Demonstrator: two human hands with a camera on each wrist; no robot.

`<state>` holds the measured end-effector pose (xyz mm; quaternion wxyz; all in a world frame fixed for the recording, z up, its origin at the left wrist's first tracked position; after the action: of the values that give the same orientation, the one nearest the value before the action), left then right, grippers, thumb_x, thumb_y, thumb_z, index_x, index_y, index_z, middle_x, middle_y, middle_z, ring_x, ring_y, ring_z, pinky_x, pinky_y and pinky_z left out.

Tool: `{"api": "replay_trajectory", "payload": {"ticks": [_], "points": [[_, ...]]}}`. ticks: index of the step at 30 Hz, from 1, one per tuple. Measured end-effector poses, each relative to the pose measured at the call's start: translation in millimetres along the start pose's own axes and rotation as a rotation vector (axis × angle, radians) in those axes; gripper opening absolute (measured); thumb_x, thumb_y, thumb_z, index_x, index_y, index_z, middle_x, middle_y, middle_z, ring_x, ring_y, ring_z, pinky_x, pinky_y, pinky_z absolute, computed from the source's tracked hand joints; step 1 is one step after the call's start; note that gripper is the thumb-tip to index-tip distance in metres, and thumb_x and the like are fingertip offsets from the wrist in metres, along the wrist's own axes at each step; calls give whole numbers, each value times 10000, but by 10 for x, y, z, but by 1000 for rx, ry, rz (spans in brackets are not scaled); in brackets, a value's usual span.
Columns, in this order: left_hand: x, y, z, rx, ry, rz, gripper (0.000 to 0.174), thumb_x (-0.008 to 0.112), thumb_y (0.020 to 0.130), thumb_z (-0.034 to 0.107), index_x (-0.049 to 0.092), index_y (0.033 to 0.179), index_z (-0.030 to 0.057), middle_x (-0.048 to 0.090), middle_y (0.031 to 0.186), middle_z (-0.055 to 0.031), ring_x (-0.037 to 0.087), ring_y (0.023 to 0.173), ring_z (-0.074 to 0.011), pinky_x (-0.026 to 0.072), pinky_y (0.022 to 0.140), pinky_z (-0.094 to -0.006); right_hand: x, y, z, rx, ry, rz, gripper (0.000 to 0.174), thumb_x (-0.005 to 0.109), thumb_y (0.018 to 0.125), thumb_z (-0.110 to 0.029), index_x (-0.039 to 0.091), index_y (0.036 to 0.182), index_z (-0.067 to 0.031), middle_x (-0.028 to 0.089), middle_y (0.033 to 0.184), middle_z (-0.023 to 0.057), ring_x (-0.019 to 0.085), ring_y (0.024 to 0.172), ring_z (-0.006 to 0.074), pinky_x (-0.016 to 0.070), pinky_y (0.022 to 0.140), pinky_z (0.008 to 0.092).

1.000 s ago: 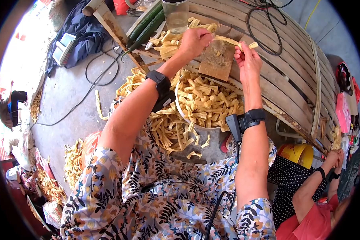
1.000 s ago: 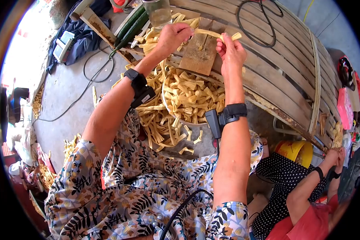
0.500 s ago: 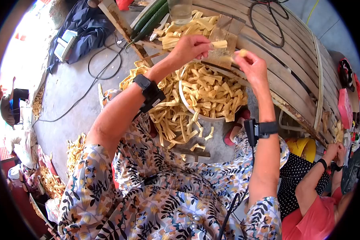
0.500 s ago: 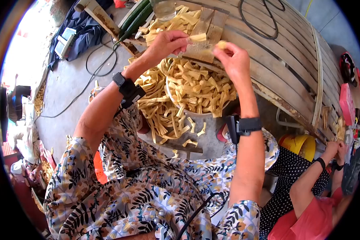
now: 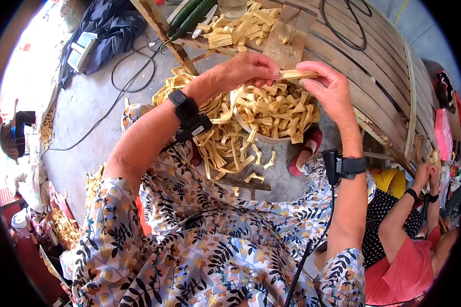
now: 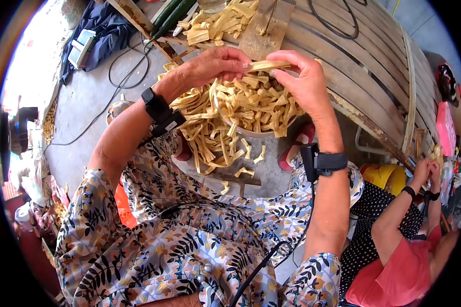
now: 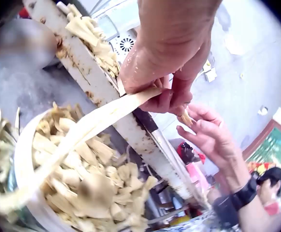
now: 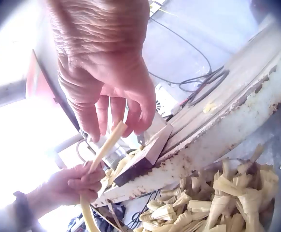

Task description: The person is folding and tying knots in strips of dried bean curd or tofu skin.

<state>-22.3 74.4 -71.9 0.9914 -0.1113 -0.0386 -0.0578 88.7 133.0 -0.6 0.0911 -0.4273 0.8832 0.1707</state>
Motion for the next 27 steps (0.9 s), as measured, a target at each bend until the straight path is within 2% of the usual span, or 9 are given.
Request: {"api": "replay_trajectory", "payload": {"ticks": [6, 7, 11, 14, 16, 19, 22, 24, 27], "points": [[170, -178, 532, 466, 670, 280, 113, 584, 805, 112, 570, 887, 35, 601, 714, -20, 539, 617, -73, 441, 528, -238, -135, 105, 213, 71, 29, 78, 223, 529, 860, -177, 600, 947, 17, 629, 881, 63, 580, 787, 110, 454, 730, 221], [297, -244, 633, 578, 796, 284, 138, 603, 774, 104, 559, 882, 30, 596, 722, -53, 567, 616, -142, 455, 551, -278, -43, 103, 374, 151, 31, 48, 225, 515, 867, -177, 601, 929, 22, 634, 825, 66, 583, 749, 111, 457, 698, 220], [586, -372, 746, 694, 1032, 189, 176, 644, 723, 124, 567, 856, 38, 586, 726, -92, 571, 626, -249, 461, 569, -302, 258, -125, 736, 506, -177, -182, 205, 499, 868, -163, 618, 865, 5, 573, 594, 29, 515, 505, 77, 416, 482, 198], [355, -284, 594, 560, 999, 148, 150, 647, 736, 152, 587, 824, 47, 593, 693, -73, 583, 600, -187, 459, 543, -282, 605, -377, 726, 625, 65, -391, 168, 525, 848, -138, 620, 866, -1, 482, 503, -16, 412, 398, 46, 341, 377, 198], [148, -231, 527, 443, 781, 101, 163, 610, 802, 231, 636, 798, 70, 596, 660, 6, 535, 565, -60, 437, 495, -218, 884, -481, 477, 577, 389, -585, 213, 535, 853, -158, 595, 981, 1, 479, 502, -21, 421, 413, 34, 338, 368, 201], [-138, -141, 392, 276, 565, 155, 264, 503, 874, 293, 632, 878, 63, 580, 674, 2, 518, 586, -48, 437, 493, -197, 877, -311, -190, 297, 915, -606, 333, 559, 847, -241, 551, 1073, 5, 451, 505, -51, 400, 420, 4, 328, 375, 184], [106, -130, 59, 113, 82, 34, 248, 474, 890, 247, 585, 917, 27, 556, 669, -4, 471, 542, -42, 410, 453, -202, 547, -82, -40, 245, 834, -275, 417, 552, 842, -313, 524, 1115, -1, 415, 506, -72, 396, 429, -6, 334, 393, 164], [528, -85, -187, -17, -447, -338, 285, 483, 883, 263, 546, 973, 0, 541, 739, -22, 443, 544, -22, 383, 468, -142, 480, -45, 52, 253, 533, -207, 407, 601, 811, -262, 532, 1107, 9, 515, 585, -49, 422, 451, 6, 352, 410, 159], [794, -126, -213, 13, -770, -488, 335, 514, 864, 283, 533, 967, -35, 518, 732, -13, 403, 513, -10, 351, 447, -137, 536, -48, 208, 272, 275, -154, 356, 664, 756, -156, 568, 1058, 7, 615, 736, 3, 477, 505, 30, 394, 446, 166]]}}
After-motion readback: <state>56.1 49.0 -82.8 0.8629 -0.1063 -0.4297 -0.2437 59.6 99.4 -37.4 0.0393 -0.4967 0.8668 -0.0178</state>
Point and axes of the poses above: each hand's wrist, its own y-axis towards the middle knuckle, its own x-axis out of the palm, z = x × y, the point moved 10 cm from there along y, towards the middle knuckle
